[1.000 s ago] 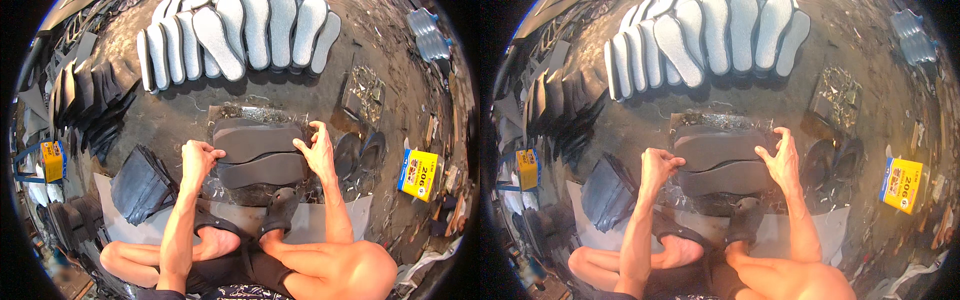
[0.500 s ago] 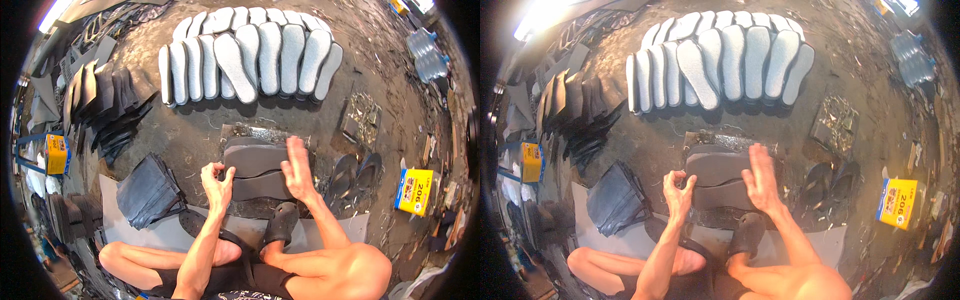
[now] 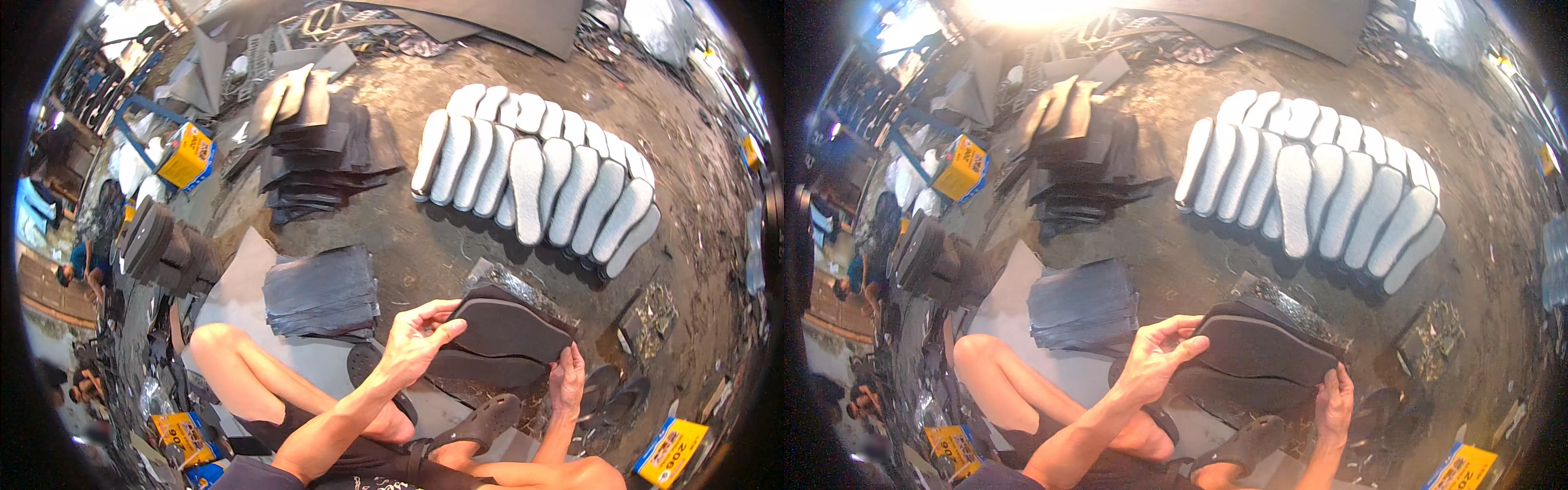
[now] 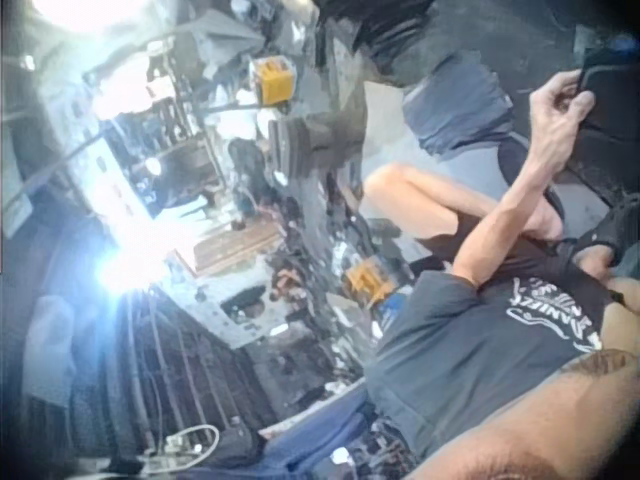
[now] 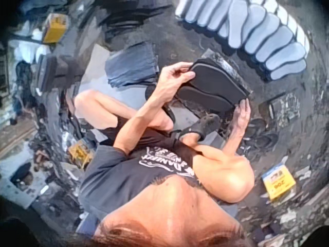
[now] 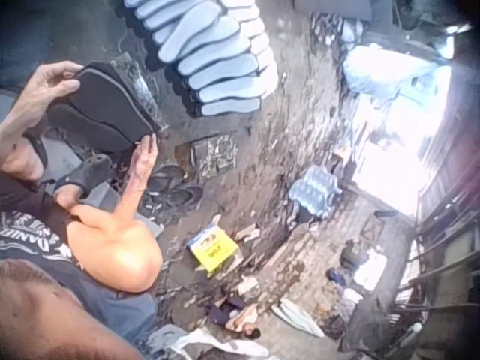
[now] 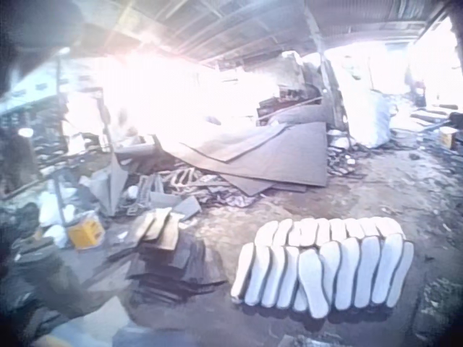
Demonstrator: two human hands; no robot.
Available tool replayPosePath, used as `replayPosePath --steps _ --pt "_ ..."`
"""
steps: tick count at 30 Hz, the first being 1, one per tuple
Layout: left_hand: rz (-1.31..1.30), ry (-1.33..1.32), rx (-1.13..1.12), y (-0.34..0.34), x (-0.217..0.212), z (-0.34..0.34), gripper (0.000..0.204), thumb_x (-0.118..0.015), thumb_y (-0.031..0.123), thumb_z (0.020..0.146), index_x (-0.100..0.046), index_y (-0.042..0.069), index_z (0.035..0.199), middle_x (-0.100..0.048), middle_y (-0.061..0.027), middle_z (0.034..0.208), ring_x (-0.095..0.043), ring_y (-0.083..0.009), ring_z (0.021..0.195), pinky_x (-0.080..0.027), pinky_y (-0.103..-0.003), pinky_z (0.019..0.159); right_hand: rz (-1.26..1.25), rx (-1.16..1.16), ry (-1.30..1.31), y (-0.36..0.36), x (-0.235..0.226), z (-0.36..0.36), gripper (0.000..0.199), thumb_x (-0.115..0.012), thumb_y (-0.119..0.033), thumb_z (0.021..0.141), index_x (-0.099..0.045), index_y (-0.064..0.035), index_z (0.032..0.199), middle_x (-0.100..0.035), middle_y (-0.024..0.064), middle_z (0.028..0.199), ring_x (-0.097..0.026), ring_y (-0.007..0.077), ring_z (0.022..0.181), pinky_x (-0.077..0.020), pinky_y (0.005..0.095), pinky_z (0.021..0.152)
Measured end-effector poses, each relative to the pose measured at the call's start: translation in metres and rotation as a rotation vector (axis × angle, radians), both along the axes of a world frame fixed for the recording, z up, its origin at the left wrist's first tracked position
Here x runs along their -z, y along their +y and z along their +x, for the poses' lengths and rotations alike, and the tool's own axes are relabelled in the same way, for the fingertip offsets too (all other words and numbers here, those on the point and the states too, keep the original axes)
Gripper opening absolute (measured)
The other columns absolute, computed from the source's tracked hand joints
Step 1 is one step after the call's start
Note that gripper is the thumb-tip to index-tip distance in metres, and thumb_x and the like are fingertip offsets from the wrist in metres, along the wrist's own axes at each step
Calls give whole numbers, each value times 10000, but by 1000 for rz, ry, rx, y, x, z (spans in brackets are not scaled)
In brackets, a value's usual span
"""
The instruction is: The person sits on the floor and assembles shoe insoles by layering a black foam sheet with a grey cushioned insole. They repeatedly pick up, align, and press the layers together, then place the finished insoles in a growing stack.
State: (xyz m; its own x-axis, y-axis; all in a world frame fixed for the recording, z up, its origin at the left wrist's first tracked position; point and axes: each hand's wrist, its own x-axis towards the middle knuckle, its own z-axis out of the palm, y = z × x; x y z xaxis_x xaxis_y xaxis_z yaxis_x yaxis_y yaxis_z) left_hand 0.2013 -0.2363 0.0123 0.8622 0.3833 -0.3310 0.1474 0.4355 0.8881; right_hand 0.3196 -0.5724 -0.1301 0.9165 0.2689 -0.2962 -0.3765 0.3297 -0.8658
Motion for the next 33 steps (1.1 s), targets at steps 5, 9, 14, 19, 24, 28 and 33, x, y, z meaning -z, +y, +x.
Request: replayPosePath --steps 5,9,14,19,24,28,33 --pt "216 11 -266 35 -14 -42 331 -837 42 996 -770 -18 1314 -751 -26 1137 -665 -89 1039 -567 -254 934 -761 -179 -353 74 -55 8 323 -864 -286 1012 -791 29 1007 -692 -57 830 -567 57 765 -470 270 720" --pt "879 -147 -390 96 -77 -47 323 -841 -56 907 -825 1 1224 -755 -69 1019 -673 -135 941 -549 -288 880 -564 -193 -374 123 -94 0 335 -839 -276 1021 -795 16 1179 -787 21 982 -685 96 907 -542 277 866" --pt "1732 -341 -651 238 -181 0 390 -809 -53 891 -854 133 1232 -746 -137 1027 -722 -274 918 -573 -369 825 -628 -331 -348 101 -88 -14 272 -696 -223 1089 -776 8 1211 -808 83 1002 -672 113 802 -548 294 747" --pt "1785 -322 -614 392 -158 38 328 -753 -14 939 -840 98 1235 -780 -125 1170 -738 -313 1134 -565 -406 1013 -637 -406 -211 81 -58 -57 275 -709 -234 1093 -788 12 1188 -810 84 996 -728 132 854 -596 299 758" --pt "1739 4 -414 455 -75 22 233 -752 41 936 -825 54 1157 -777 -156 1173 -719 -372 1184 -536 -443 1081 -684 -397 -96 60 -54 -90 269 -701 -241 1107 -790 0 1187 -810 82 978 -700 106 780 -565 266 706" --pt "1752 -77 -304 417 -73 -13 164 -753 83 946 -808 8 1081 -783 -165 1088 -729 -382 1113 -550 -457 1026 -773 -324 -66 20 -45 -109 273 -690 -255 1113 -792 -8 1169 -815 96 955 -670 97 720 -552 276 669" --pt "1531 417 370 404 -73 -132 223 -755 205 1012 -828 7 1086 -796 -200 1059 -750 -398 1031 -583 -484 959 -737 -449 -22 -3 -6 -130 324 -680 -312 1118 -783 -17 1201 -813 101 948 -664 96 710 -542 270 660"
